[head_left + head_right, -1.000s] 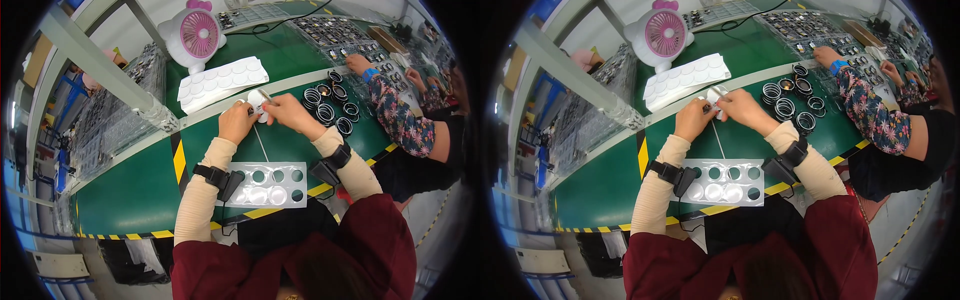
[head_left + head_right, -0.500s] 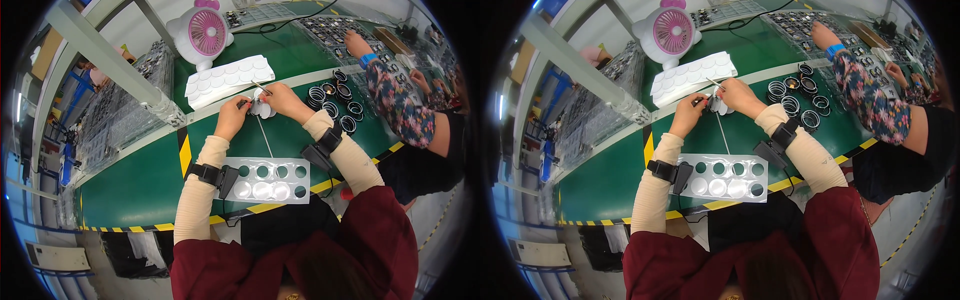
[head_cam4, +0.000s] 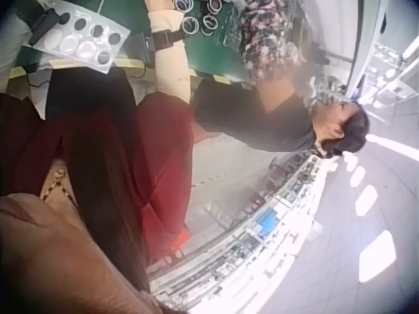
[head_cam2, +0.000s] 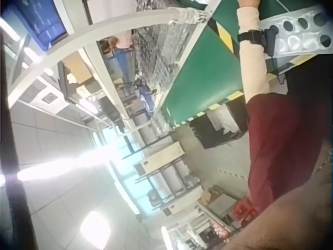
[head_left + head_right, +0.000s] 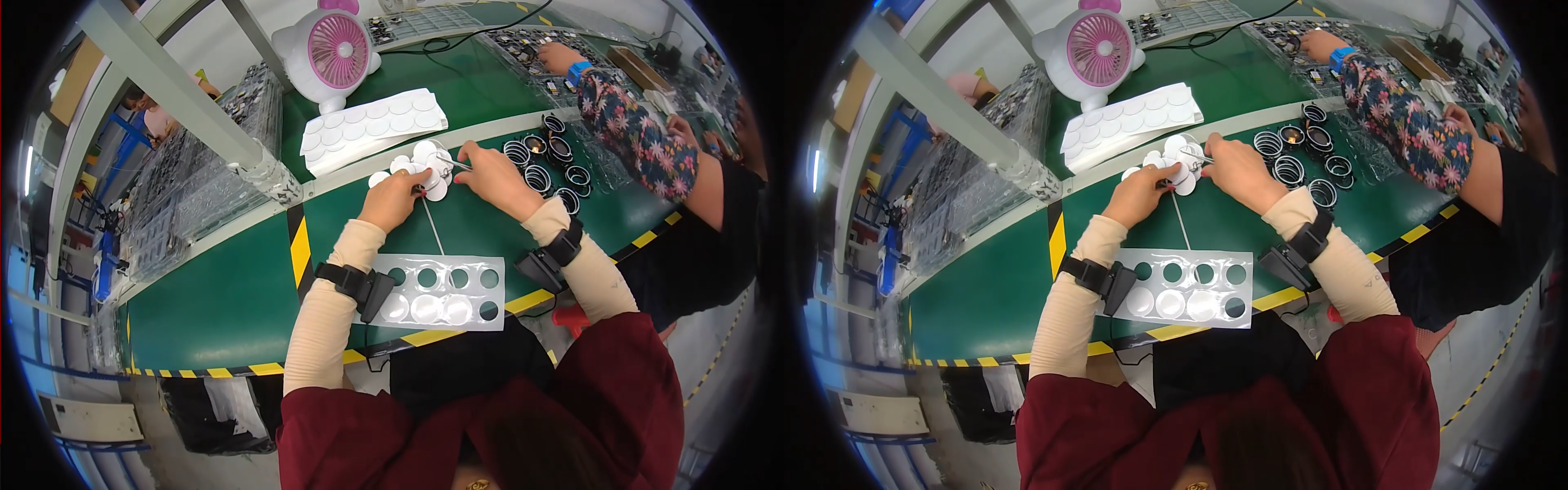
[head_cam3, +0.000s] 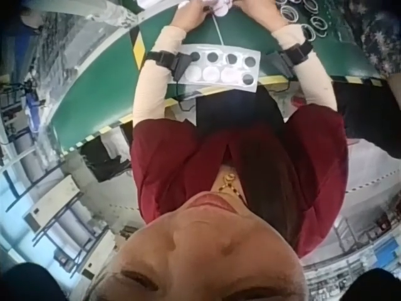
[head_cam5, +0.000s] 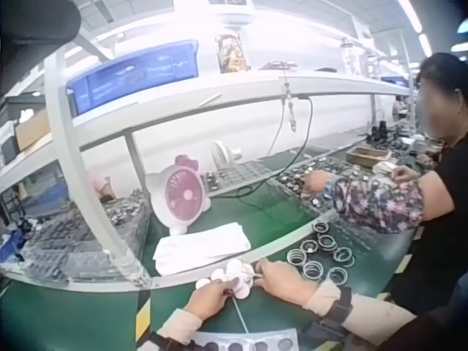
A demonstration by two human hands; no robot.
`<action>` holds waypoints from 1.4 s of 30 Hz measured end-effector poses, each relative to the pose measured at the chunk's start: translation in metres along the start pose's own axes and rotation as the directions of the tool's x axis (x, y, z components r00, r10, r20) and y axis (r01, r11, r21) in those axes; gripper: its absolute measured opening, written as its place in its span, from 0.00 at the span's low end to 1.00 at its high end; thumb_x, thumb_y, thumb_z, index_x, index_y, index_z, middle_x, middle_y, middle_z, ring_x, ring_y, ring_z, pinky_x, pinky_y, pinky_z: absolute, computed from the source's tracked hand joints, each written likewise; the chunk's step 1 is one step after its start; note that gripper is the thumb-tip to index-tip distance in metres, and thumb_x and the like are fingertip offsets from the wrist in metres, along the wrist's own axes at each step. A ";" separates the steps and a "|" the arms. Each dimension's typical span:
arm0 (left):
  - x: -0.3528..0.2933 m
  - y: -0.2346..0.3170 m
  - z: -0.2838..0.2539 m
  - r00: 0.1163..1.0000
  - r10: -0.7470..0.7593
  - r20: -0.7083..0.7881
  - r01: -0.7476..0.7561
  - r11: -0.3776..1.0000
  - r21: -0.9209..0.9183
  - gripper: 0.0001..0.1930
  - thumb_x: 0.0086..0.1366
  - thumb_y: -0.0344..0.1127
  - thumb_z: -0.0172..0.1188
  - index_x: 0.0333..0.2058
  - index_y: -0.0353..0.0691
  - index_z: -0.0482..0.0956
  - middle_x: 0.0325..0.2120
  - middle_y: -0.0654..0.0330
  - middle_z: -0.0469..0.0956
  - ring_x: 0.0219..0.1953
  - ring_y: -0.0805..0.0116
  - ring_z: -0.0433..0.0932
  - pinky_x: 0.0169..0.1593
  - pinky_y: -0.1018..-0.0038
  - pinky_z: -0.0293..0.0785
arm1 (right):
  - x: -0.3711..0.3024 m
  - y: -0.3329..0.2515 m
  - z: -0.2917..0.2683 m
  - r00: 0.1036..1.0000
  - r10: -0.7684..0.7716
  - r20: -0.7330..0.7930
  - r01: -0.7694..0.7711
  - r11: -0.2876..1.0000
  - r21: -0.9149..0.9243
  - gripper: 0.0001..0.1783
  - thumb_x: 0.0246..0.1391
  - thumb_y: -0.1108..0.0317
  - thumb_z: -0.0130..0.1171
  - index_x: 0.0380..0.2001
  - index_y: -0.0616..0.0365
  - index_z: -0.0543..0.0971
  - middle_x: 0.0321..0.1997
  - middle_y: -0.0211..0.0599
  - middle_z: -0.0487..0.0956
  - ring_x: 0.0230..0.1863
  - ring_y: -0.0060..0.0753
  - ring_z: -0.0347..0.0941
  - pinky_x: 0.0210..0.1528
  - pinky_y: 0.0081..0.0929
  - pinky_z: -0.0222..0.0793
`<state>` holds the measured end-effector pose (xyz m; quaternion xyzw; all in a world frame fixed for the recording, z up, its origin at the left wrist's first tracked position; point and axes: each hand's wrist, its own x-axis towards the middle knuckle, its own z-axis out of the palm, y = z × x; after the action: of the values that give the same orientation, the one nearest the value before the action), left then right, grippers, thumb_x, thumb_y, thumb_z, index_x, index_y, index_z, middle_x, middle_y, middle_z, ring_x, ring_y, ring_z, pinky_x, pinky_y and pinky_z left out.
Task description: Assembling small electronic components into housings on a production line.
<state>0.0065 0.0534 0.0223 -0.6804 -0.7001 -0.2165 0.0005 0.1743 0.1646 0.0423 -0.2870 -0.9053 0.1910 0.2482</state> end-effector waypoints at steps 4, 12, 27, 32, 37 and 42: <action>0.001 -0.019 -0.005 0.997 -0.072 -0.015 0.063 0.943 -0.326 0.14 0.56 0.29 0.56 0.42 0.43 0.76 0.28 0.51 0.76 0.29 0.61 0.75 0.35 0.72 0.69 | -0.003 -0.011 -0.019 0.998 0.025 0.055 -0.026 0.999 0.022 0.13 0.44 0.64 0.60 0.27 0.65 0.74 0.27 0.52 0.76 0.33 0.53 0.73 0.34 0.42 0.67; -0.056 0.006 -0.061 0.933 -0.201 0.297 0.310 0.869 -0.387 0.12 0.49 0.36 0.64 0.31 0.38 0.75 0.25 0.52 0.75 0.28 0.54 0.74 0.33 0.69 0.70 | -0.045 -0.021 -0.023 0.985 -0.163 0.056 0.144 0.958 0.247 0.14 0.45 0.63 0.59 0.25 0.65 0.73 0.21 0.45 0.74 0.25 0.46 0.72 0.26 0.35 0.66; -0.098 0.036 -0.031 0.957 -0.273 0.098 0.282 0.956 -0.087 0.18 0.43 0.36 0.68 0.29 0.35 0.71 0.26 0.55 0.71 0.29 0.56 0.73 0.32 0.68 0.69 | -0.077 -0.047 -0.029 0.701 -0.116 0.704 0.067 0.993 0.098 0.31 0.45 0.68 0.57 0.56 0.46 0.64 0.38 0.41 0.75 0.32 0.43 0.73 0.31 0.35 0.68; -0.095 0.037 -0.032 0.961 -0.263 0.086 0.267 0.962 -0.048 0.17 0.42 0.35 0.68 0.29 0.35 0.70 0.26 0.54 0.71 0.29 0.56 0.73 0.32 0.69 0.69 | -0.080 -0.033 -0.020 0.666 -0.431 0.609 0.187 0.887 0.423 0.35 0.45 0.75 0.53 0.59 0.45 0.59 0.49 0.43 0.71 0.46 0.45 0.69 0.45 0.35 0.66; -0.095 0.035 -0.031 0.960 -0.265 0.093 0.270 0.962 -0.044 0.17 0.41 0.33 0.68 0.28 0.36 0.70 0.26 0.54 0.71 0.28 0.56 0.73 0.31 0.69 0.69 | -0.077 -0.031 -0.016 0.629 -0.548 0.552 0.110 0.765 0.634 0.34 0.44 0.78 0.51 0.58 0.47 0.60 0.50 0.42 0.71 0.53 0.45 0.64 0.51 0.36 0.62; -0.093 0.036 -0.030 0.966 -0.236 0.103 0.239 0.971 -0.022 0.20 0.40 0.40 0.69 0.28 0.36 0.70 0.25 0.55 0.71 0.27 0.56 0.73 0.30 0.68 0.69 | -0.080 -0.027 -0.016 0.565 -0.611 0.554 0.256 0.769 0.586 0.28 0.43 0.78 0.53 0.52 0.51 0.66 0.46 0.43 0.71 0.49 0.42 0.65 0.48 0.36 0.63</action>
<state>0.0388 -0.0452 0.0326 -0.6015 -0.7719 -0.1927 -0.0721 0.2287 0.0985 0.0416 0.1150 -0.9006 0.4181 -0.0285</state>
